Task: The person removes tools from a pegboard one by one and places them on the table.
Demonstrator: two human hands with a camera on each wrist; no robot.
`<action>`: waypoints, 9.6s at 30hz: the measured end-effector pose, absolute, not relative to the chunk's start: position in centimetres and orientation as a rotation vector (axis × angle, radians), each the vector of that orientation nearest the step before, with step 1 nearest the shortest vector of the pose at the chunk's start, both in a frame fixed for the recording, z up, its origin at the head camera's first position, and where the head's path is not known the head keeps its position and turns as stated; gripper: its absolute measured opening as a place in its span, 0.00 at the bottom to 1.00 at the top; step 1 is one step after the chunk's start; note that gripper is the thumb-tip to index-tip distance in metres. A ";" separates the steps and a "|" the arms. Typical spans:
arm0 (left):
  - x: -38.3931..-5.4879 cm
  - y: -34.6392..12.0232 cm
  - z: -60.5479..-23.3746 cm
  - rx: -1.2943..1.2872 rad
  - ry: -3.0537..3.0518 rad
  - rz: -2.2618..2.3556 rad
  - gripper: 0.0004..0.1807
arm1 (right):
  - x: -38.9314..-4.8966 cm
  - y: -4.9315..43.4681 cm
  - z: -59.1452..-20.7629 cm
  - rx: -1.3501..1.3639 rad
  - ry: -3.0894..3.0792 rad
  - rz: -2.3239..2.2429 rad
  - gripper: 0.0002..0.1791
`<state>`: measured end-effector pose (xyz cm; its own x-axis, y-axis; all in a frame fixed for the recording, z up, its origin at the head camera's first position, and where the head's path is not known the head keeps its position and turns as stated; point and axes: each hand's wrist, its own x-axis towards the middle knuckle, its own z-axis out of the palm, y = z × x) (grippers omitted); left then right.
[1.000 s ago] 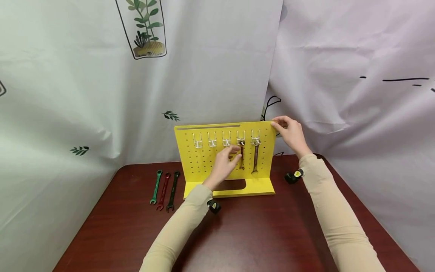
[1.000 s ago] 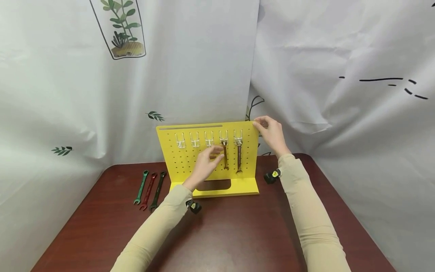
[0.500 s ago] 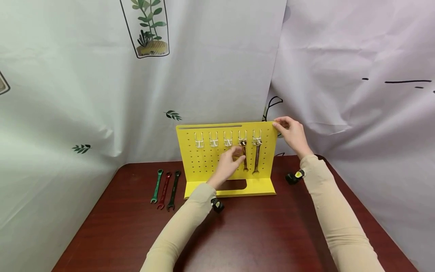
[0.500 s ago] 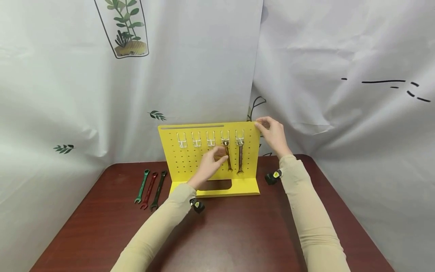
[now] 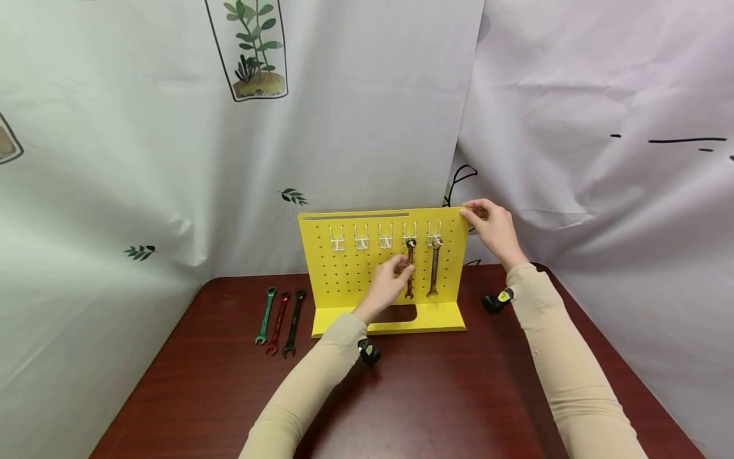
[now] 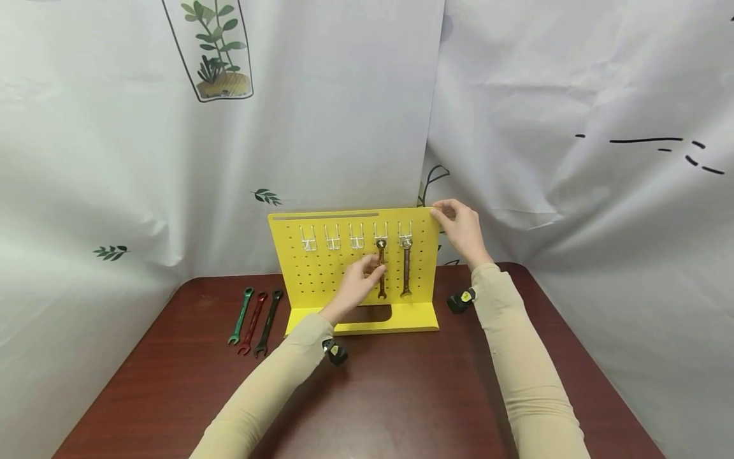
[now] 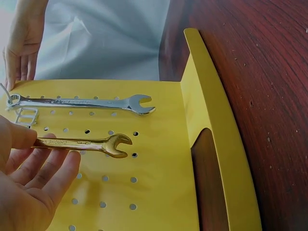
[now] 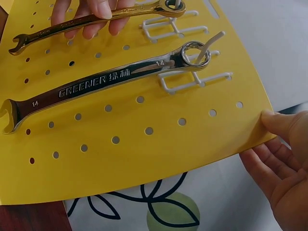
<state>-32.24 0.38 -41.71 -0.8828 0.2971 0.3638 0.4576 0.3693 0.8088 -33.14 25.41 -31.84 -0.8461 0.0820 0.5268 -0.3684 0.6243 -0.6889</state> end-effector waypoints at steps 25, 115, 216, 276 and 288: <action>-30.8 0.1 -41.3 -0.736 -2.432 -1.574 0.15 | -33.0 25.5 -32.1 0.224 -2.335 1.138 0.19; -24.1 -21.8 -32.8 -0.417 -2.039 -1.506 0.17 | -33.1 25.7 -32.3 0.243 -2.319 1.122 0.21; -31.1 -32.7 -47.3 0.204 -2.797 -1.133 0.16 | -33.0 25.5 -32.5 0.223 -2.309 1.164 0.21; -30.8 -32.2 -47.4 0.212 -2.819 -1.094 0.15 | -33.1 25.6 -32.7 0.220 -2.301 1.193 0.22; -30.5 -32.2 -47.2 0.141 -2.832 -0.919 0.17 | -33.1 25.6 -32.7 0.223 -2.309 1.194 0.23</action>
